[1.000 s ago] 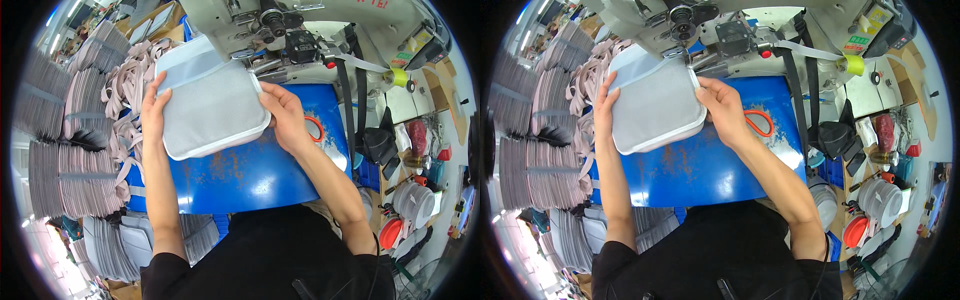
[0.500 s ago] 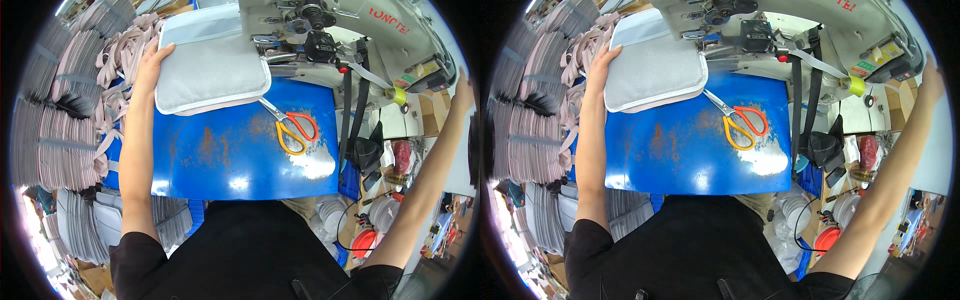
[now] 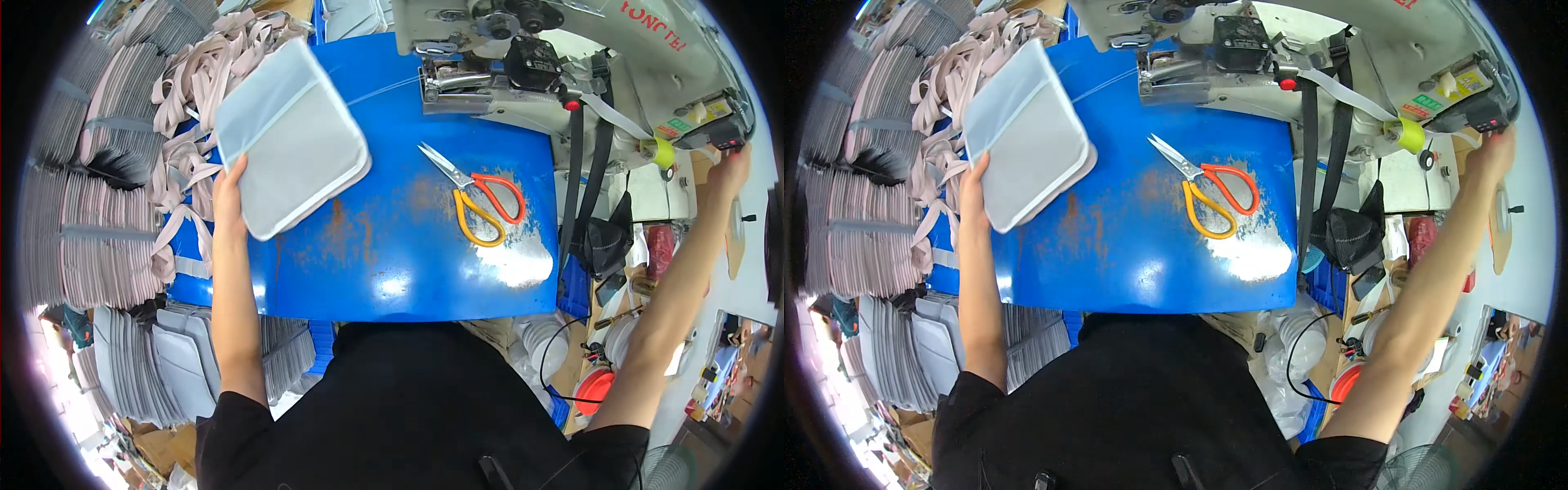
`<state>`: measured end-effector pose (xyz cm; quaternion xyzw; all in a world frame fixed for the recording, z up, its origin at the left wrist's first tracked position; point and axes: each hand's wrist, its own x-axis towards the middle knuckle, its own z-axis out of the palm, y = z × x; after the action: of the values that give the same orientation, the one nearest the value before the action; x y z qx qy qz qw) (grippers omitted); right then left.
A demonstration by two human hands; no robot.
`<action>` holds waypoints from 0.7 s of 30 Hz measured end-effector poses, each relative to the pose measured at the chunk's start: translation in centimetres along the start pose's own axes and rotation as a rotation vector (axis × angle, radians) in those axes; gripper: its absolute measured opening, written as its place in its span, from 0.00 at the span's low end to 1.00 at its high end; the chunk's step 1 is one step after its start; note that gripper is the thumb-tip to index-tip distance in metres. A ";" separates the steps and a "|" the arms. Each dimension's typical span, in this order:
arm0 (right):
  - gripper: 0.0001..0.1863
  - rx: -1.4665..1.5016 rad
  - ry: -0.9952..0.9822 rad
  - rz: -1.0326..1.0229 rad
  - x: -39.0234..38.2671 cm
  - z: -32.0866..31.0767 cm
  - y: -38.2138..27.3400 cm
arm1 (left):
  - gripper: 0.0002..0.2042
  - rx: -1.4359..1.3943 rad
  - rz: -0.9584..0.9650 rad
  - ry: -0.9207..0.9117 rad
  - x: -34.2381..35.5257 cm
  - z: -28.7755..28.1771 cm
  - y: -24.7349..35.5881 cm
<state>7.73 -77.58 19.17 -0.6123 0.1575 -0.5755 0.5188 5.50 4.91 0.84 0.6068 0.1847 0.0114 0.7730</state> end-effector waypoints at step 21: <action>0.38 -0.133 -1.543 0.436 -43.7 6.8 -10.2 | 0.22 -0.256 0.030 0.011 -7.7 -0.8 0.2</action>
<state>-3.12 -35.74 5.18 -0.8224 -0.0955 0.1346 0.5444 -1.85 3.80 2.93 0.5056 0.1770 0.0498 0.8429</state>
